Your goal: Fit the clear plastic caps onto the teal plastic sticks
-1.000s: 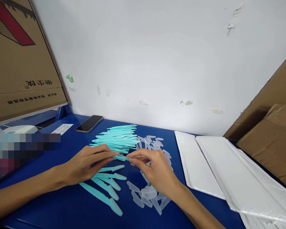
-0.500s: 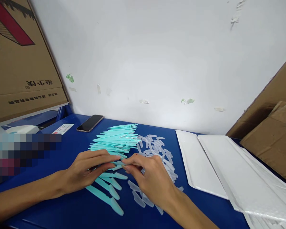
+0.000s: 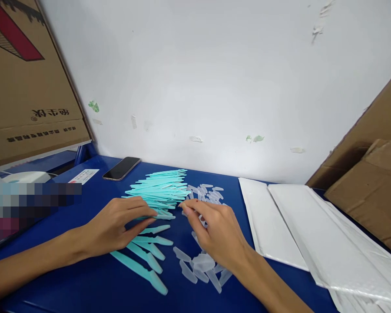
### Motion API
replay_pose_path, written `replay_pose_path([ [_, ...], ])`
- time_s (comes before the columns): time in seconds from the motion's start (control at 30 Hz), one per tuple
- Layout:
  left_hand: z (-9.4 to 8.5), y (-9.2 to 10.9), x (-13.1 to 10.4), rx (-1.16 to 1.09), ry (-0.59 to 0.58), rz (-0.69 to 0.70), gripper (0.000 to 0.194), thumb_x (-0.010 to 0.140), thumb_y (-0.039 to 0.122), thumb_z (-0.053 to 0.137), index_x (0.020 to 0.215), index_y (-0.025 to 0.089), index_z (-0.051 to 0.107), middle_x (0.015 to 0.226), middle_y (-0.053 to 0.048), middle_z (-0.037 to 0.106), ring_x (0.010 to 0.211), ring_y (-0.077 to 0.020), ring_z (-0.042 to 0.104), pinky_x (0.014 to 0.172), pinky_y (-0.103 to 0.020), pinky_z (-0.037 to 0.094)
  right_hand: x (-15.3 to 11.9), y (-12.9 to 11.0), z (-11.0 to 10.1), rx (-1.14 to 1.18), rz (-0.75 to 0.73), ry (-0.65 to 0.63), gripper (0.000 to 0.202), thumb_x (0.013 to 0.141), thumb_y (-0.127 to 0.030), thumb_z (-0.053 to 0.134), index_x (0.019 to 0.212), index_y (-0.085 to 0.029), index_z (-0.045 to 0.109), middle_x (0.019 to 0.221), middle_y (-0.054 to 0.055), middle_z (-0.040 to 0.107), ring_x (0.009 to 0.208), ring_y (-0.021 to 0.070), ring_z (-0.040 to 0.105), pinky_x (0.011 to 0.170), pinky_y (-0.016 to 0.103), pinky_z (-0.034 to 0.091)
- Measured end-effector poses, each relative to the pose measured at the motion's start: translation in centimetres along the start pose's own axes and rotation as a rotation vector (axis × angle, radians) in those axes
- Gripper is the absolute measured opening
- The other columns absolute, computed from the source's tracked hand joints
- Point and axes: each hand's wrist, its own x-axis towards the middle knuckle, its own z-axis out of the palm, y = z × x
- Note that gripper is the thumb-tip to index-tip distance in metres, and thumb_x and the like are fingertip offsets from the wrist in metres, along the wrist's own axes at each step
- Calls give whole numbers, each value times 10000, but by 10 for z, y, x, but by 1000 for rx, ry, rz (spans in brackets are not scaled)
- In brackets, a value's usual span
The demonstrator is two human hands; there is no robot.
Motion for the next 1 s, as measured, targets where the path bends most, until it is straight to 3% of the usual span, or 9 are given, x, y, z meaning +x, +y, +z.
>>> replay_pose_path([
  [0.17,-6,-1,0,75,-201,-63,156,1010,224,530,1044,208,682,875,-29,680,796,-187,592,663,-300,419,1,5,-4,-50,-15,11,271,1060,-337,457,1102,-254,711,948,13,779,780,184,722,659,292,516],
  [0.33,-4,-3,-4,81,-280,-73,162,1017,227,513,1029,219,674,951,-35,666,843,-182,620,705,-303,436,3,5,-5,-76,-6,-29,297,1066,-348,440,1109,-253,718,961,28,775,762,188,708,635,298,501],
  [0.6,-6,0,1,69,-295,-70,210,1031,246,472,1002,215,678,899,-32,655,782,-174,619,709,-295,453,8,11,-13,-370,-3,-153,279,1054,-339,464,1084,-252,727,977,20,764,633,169,673,588,314,473],
  [0.73,-4,-7,2,146,-202,-65,255,1039,213,426,1056,197,680,889,-49,656,751,-167,620,642,-274,435,9,19,-18,-548,-42,-220,309,1049,-339,469,1007,-228,755,958,41,760,583,179,668,521,313,428],
  [0.83,-3,-14,2,234,-161,-83,249,1031,210,435,1105,190,671,960,-66,663,747,-166,621,608,-268,417,8,21,-20,-586,-32,-230,301,1030,-391,519,973,-231,768,907,39,762,499,163,627,496,314,406],
  [1.0,-7,-18,1,287,-214,-110,242,1032,223,428,1092,189,659,1022,-66,645,590,-120,540,546,-267,365,8,17,-20,-601,-18,-270,292,990,-464,589,1003,-240,776,899,50,765,576,198,674,508,320,435],
])
